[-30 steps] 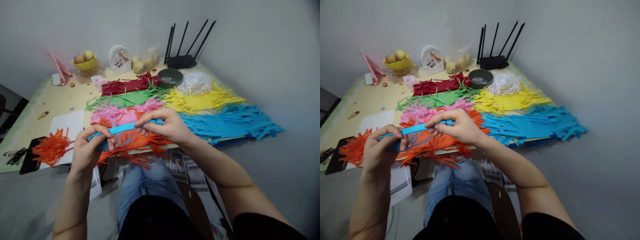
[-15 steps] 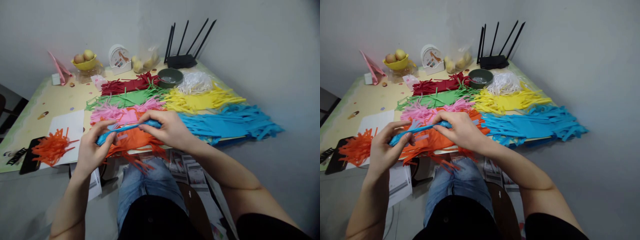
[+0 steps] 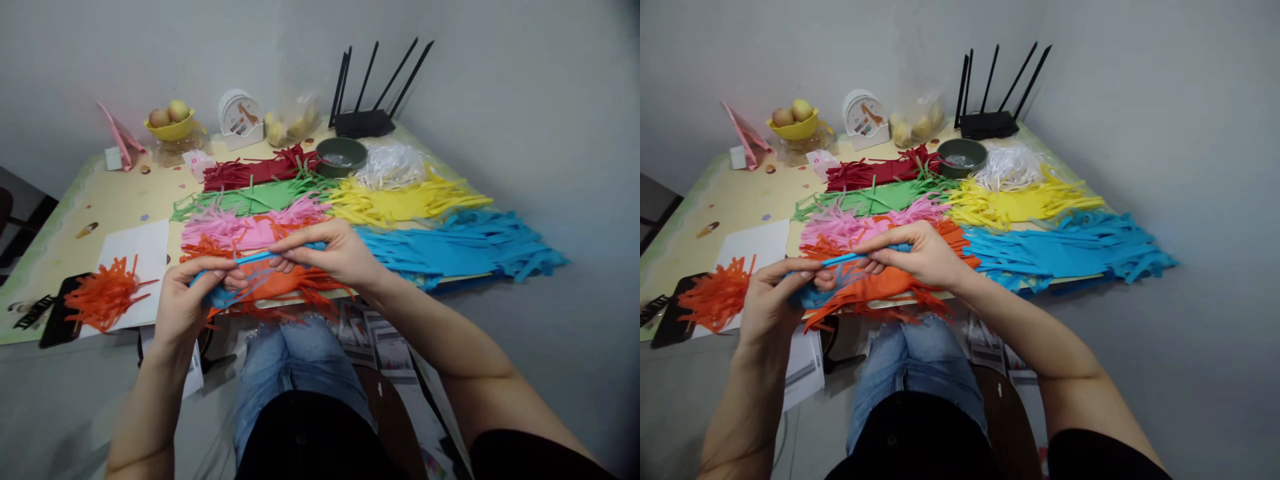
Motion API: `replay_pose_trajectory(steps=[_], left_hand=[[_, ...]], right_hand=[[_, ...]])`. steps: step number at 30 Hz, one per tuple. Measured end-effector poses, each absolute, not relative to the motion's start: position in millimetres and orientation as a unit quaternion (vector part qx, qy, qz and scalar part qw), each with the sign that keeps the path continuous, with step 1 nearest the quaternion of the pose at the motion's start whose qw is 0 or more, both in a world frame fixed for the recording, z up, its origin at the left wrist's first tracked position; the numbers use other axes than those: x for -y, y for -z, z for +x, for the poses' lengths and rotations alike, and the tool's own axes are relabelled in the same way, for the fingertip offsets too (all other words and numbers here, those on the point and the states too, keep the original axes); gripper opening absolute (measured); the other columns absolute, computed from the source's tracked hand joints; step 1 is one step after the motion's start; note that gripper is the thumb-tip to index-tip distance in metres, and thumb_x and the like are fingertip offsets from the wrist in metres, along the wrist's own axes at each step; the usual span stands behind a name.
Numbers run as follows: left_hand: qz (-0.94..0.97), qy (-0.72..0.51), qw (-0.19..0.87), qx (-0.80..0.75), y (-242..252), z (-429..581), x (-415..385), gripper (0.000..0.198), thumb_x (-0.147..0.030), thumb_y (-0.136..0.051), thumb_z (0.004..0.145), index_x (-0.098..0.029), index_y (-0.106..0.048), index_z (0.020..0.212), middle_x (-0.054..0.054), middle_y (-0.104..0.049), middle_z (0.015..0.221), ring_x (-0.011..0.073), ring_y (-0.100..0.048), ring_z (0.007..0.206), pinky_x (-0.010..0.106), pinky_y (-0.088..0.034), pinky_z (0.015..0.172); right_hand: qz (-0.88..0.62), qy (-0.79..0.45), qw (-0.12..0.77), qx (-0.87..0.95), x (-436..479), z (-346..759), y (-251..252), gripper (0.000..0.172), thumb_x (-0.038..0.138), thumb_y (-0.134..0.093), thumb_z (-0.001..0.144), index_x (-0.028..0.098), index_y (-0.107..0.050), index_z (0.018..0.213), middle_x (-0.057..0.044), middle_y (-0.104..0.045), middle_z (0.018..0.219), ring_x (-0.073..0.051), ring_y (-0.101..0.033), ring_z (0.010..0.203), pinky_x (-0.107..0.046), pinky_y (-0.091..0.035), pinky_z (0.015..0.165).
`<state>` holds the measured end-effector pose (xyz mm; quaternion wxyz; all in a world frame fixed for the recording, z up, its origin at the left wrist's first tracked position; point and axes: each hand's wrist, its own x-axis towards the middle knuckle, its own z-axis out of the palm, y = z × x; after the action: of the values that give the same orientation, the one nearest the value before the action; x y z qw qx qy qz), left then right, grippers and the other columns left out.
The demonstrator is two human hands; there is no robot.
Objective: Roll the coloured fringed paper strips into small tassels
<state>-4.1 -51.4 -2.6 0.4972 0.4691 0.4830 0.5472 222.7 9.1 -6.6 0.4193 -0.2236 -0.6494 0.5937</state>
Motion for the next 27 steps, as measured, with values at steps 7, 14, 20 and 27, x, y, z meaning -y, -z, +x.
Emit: replay_pose_trajectory(steps=[7,14,20,27], left_hand=[[0.602,-0.456,0.445,-0.481,3.6,-20.5,49.3,0.011,-0.028,-0.070,0.079,-0.019,-0.076,0.075,0.007,-0.075,0.072,0.0218,-0.073,0.070,0.033,-0.061,0.069],[0.789,-0.304,0.276,-0.458,-24.9,-24.3,36.3,0.017,-0.031,-0.069,0.083,-0.023,-0.078,0.096,0.008,-0.078,0.103,0.0266,-0.069,0.107,0.037,-0.051,0.098],[0.827,-0.252,0.226,-0.448,-8.9,-17.6,23.5,0.017,-0.032,-0.064,0.088,-0.022,-0.078,0.089,0.007,-0.077,0.083,0.0204,-0.069,0.077,0.032,-0.052,0.077],[0.866,-0.285,-0.127,-0.391,-0.8,-20.7,25.0,0.023,-0.017,-0.066,0.086,-0.032,-0.074,0.102,0.001,-0.078,0.091,0.0226,-0.068,0.096,0.057,-0.025,0.116]], right_hand=[[-0.187,-0.542,0.409,0.710,-19.7,226.2,13.3,0.012,0.017,-0.069,0.079,0.015,-0.080,0.083,-0.005,-0.078,0.078,-0.014,-0.074,0.070,-0.023,-0.060,0.068],[-0.138,-0.326,0.366,0.861,-14.6,226.8,3.1,0.023,0.008,-0.059,0.082,0.018,-0.079,0.091,-0.005,-0.079,0.091,-0.014,-0.075,0.083,-0.023,-0.057,0.077],[-0.141,-0.292,0.287,0.901,-13.8,234.1,-9.7,0.020,0.013,-0.063,0.086,0.017,-0.077,0.100,-0.006,-0.078,0.098,-0.014,-0.073,0.085,-0.023,-0.054,0.078],[-0.198,-0.536,0.220,0.791,-40.7,219.0,-15.0,0.027,0.035,-0.066,0.088,0.014,-0.074,0.103,-0.006,-0.077,0.100,-0.016,-0.071,0.092,-0.024,-0.053,0.080]])
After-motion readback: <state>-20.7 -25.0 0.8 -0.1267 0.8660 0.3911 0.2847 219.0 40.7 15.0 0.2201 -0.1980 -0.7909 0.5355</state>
